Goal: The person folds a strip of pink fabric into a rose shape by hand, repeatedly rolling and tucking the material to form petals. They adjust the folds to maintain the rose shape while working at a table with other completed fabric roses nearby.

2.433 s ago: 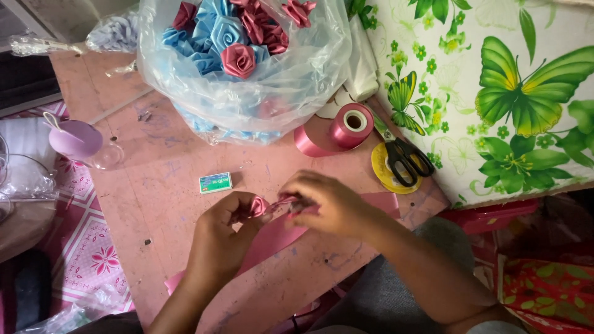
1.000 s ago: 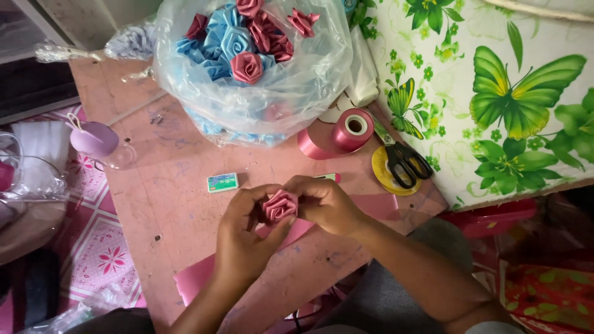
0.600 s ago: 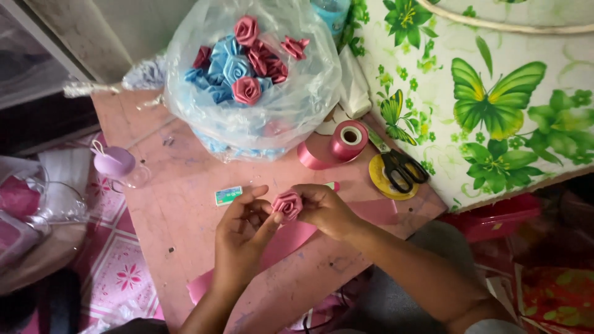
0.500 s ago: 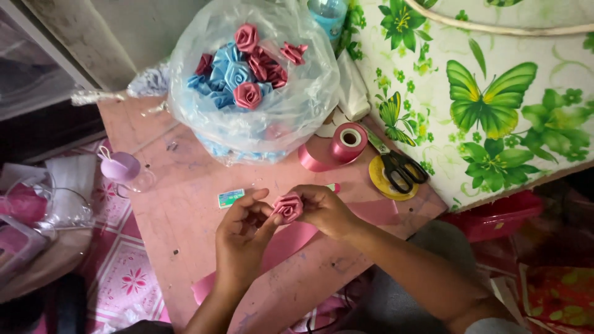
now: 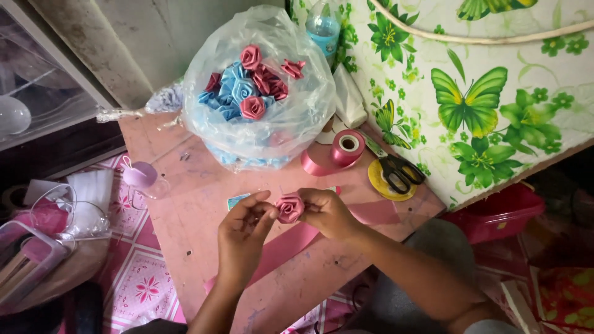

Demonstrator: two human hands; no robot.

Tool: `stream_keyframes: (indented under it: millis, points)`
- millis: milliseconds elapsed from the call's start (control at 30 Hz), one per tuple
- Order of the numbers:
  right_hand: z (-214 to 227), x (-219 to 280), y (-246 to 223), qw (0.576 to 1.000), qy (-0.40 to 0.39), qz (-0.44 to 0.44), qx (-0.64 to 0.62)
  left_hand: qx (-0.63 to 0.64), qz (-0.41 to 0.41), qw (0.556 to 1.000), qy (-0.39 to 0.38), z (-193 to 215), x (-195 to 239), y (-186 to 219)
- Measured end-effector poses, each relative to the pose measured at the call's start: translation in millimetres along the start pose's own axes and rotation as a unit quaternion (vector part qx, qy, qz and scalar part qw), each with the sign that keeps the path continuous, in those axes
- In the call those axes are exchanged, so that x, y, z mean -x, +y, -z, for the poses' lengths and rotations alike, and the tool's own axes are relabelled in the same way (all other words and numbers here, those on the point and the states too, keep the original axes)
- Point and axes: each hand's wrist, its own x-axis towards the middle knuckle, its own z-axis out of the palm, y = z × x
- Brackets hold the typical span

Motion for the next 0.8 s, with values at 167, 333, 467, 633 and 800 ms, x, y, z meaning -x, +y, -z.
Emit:
stream_keyframes:
  millis: [167, 333, 467, 633, 800]
  points:
    - [-3, 1, -9, 0.999, -0.028, 0.008, 0.016, 0.023, -0.026, 0.999, 0.005, 1, 2, -4]
    - [0, 1, -13, 0.999, -0.038, 0.032, 0.004, -0.027, -0.047, 0.998, 0.031, -3, 4, 10]
    - [19, 47, -16, 0.985, 0.015, -0.040, -0.167, -0.157, -0.085, 0.983, 0.051, 7, 3, 13]
    - [60, 51, -16, 0.964, 0.131, -0.179, -0.146, -0.323, -0.110, 0.940, -0.014, 5, -4, -34]
    - [96, 10, -33, 0.688, 0.342, -0.253, 0.588, -0.575, -0.178, 0.783, -0.157, -18, 6, -75]
